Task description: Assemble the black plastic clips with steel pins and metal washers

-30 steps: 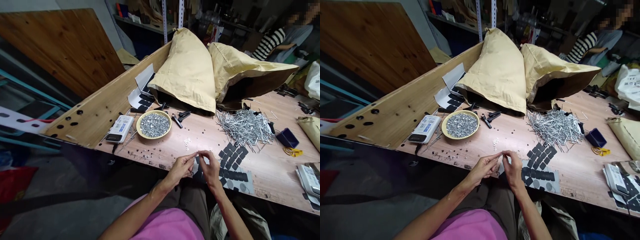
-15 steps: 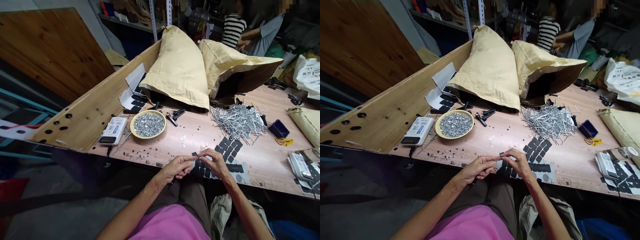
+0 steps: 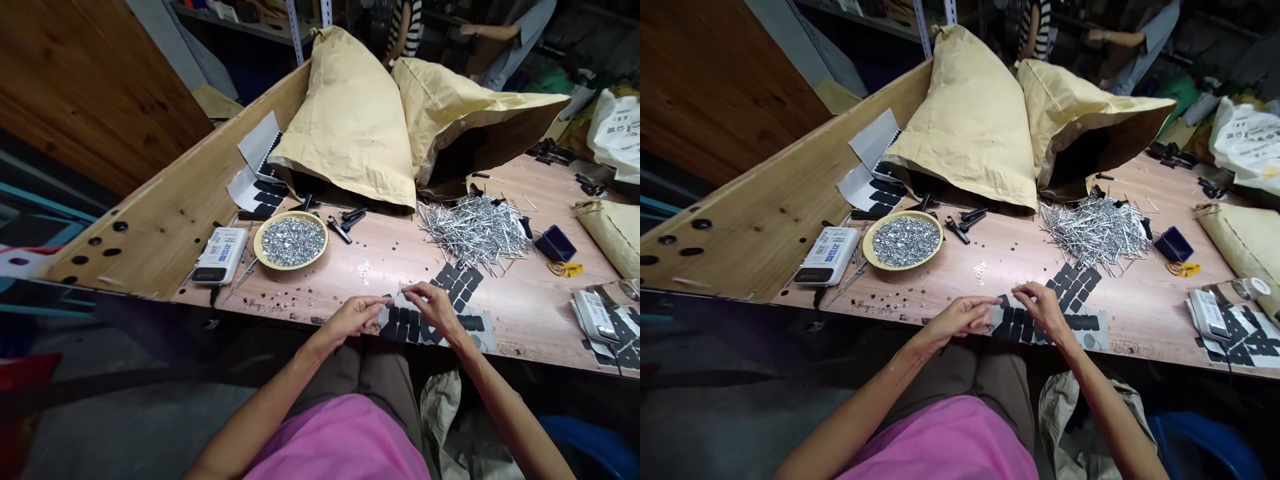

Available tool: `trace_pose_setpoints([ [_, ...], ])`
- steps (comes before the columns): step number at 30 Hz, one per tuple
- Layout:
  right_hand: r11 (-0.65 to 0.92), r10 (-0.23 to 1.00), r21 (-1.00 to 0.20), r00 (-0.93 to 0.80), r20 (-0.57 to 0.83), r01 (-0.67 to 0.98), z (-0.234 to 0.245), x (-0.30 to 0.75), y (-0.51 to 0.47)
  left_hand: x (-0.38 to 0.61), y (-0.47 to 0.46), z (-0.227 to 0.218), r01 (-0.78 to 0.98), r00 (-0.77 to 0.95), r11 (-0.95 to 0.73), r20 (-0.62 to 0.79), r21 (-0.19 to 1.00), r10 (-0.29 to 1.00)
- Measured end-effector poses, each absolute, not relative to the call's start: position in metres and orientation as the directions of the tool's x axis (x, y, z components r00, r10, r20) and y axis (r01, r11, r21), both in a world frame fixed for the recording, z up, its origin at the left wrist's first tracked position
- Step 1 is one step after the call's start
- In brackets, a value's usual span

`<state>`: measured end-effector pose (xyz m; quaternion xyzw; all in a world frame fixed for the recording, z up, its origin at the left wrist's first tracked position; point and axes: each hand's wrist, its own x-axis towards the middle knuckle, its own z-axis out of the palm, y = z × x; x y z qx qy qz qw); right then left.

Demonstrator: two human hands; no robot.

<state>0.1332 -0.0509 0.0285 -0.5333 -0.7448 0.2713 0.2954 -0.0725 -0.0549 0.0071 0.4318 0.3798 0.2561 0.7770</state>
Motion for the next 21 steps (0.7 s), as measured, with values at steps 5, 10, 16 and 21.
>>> trace_pose_setpoints([
  [5, 0.326, 0.945, -0.651, -0.209, 0.253, 0.685, -0.002, 0.123, -0.069, -0.080, -0.042, -0.017, -0.104, 0.340, 0.515, -0.456, 0.851, 0.822],
  [10, 0.421, 0.906, -0.606, -0.286, 0.312, 0.674, -0.004, 0.111, -0.100, -0.091, -0.046, -0.032, -0.222, 0.254, 0.524, -0.471, 0.822, 0.845],
  [16, 0.344, 0.893, -0.615, -0.449, -0.019, 0.710, -0.020, 0.094, -0.133, -0.096, -0.042, -0.032, -0.320, 0.243, 0.542, -0.485, 0.777, 0.840],
  [21, 0.334, 0.773, -0.296, -0.440, -0.457, 0.895, -0.061, 0.049, -0.159, -0.094, -0.041, -0.033, -0.312, 0.249, 0.534, -0.475, 0.786, 0.844],
])
